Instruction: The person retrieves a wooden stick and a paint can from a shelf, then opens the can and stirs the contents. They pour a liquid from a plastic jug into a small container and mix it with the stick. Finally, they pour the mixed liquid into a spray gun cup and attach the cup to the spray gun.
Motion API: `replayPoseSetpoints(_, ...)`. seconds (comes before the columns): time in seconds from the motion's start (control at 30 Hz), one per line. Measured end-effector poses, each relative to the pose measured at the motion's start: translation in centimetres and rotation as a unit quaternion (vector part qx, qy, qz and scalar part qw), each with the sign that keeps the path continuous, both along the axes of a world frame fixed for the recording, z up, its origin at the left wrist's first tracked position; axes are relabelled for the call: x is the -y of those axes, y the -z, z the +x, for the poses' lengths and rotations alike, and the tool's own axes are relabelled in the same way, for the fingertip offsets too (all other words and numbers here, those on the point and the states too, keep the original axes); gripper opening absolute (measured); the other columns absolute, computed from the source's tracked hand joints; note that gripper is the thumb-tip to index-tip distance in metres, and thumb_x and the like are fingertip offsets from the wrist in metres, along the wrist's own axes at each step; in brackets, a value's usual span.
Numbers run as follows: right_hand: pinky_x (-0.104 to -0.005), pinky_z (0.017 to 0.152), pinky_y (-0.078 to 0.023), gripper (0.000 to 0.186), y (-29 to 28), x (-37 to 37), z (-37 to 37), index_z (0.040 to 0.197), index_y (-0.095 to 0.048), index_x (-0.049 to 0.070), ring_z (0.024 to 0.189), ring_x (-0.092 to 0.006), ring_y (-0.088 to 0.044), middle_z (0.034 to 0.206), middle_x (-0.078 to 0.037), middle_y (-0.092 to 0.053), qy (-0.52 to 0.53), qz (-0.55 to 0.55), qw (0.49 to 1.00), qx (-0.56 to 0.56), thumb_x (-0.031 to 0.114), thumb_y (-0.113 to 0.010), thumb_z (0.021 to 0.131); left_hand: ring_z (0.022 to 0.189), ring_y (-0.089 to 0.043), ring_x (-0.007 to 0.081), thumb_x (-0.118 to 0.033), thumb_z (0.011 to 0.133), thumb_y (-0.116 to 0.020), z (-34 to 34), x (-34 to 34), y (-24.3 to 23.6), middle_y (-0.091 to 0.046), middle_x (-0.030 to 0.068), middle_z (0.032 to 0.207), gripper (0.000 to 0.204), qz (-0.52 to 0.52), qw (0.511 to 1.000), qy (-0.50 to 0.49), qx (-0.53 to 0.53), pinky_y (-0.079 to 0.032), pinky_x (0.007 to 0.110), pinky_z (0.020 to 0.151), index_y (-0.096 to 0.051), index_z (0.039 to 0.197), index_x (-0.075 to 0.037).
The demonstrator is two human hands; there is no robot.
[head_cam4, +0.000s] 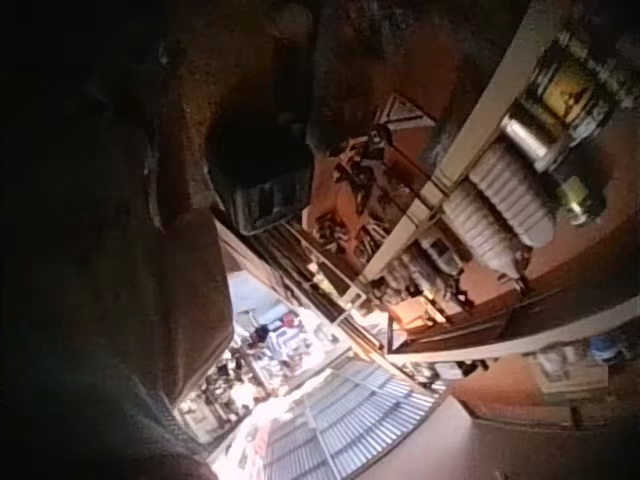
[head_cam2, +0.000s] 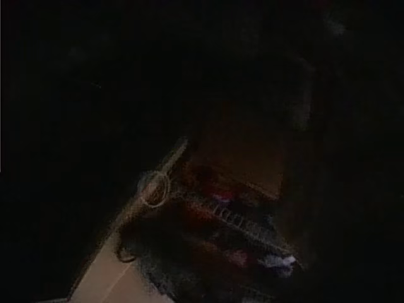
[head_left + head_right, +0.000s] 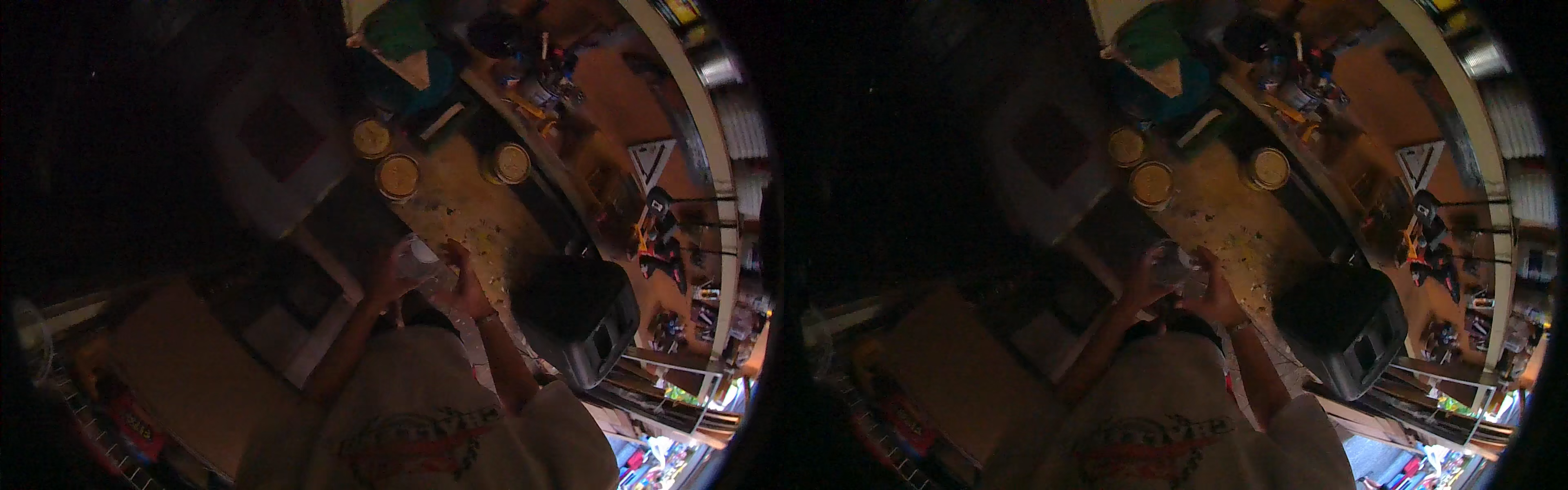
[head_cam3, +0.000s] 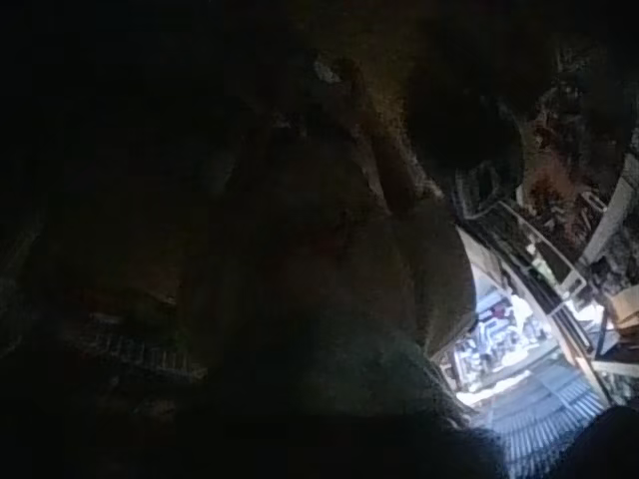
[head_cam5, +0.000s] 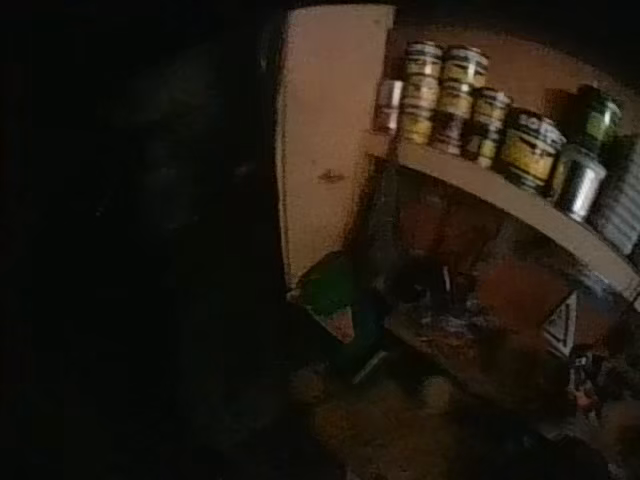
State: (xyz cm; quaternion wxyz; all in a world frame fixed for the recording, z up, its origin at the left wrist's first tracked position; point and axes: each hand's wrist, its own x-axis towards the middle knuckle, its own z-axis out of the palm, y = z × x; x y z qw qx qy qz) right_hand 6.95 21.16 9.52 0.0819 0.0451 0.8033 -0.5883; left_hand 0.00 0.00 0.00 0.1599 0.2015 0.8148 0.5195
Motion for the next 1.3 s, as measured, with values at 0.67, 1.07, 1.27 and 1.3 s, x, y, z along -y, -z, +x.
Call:
replayPoseSetpoints(0.67, -0.0524, 0.113, -0.038, 0.111, 8.3, -7.6, 3.9, 0.151, -0.03, -0.002, 0.133, -0.0468, -0.043, 0.142, -0.028, -0.045, 0.397, 0.345, 0.851, -0.008, 0.035, -0.096, 0.068, 0.138, -0.044, 0.0424, -0.03, 0.066, -0.095, -12.9, -1.7, -6.4, -0.046, 0.0243, 0.146, 0.109, -0.197, 0.951, -0.035, -0.238, -0.036, 0.052, 0.116, -0.036, 0.151, 0.003)
replayPoseSetpoints(1.07, -0.0547, 0.114, -0.038, 0.104, 3.8, -1.7, 4.0, 0.151, -0.035, 0.001, 0.137, -0.0475, -0.041, 0.145, -0.027, -0.044, 0.535, 0.387, 0.738, 0.142, 0.042, -0.091, 0.074, 0.135, -0.045, 0.0414, -0.018, 0.064, -0.093, -22.4, -4.2, -8.0, -0.045, 0.0226, 0.147, 0.099, -0.333, 0.863, 0.344, -0.162, -0.037, 0.049, 0.117, -0.043, 0.147, 0.003)
replayPoseSetpoints(1.27, -0.0526, 0.115, -0.038, 0.091, 3.0, 1.1, 5.1, 0.148, -0.04, 0.001, 0.139, -0.0446, -0.041, 0.148, -0.025, -0.043, 0.585, 0.359, 0.724, 0.071, 0.035, -0.088, 0.079, 0.132, -0.046, 0.0437, -0.024, 0.056, -0.097, -24.1, -4.7, -8.2, -0.044, 0.0244, 0.143, 0.111, -0.302, 0.855, 0.376, -0.192, -0.041, 0.046, 0.113, -0.037, 0.146, 0.002)
replayPoseSetpoints(1.3, -0.0519, 0.115, -0.038, 0.088, 2.8, 1.3, 5.3, 0.149, -0.04, 0.001, 0.138, -0.0442, -0.042, 0.146, -0.024, -0.044, 0.595, 0.343, 0.723, 0.068, 0.032, -0.087, 0.081, 0.132, -0.046, 0.0435, -0.025, 0.054, -0.097, -24.2, -4.8, -8.3, -0.044, 0.0245, 0.141, 0.112, -0.297, 0.857, 0.371, -0.2, -0.042, 0.047, 0.113, -0.037, 0.145, 0.002)
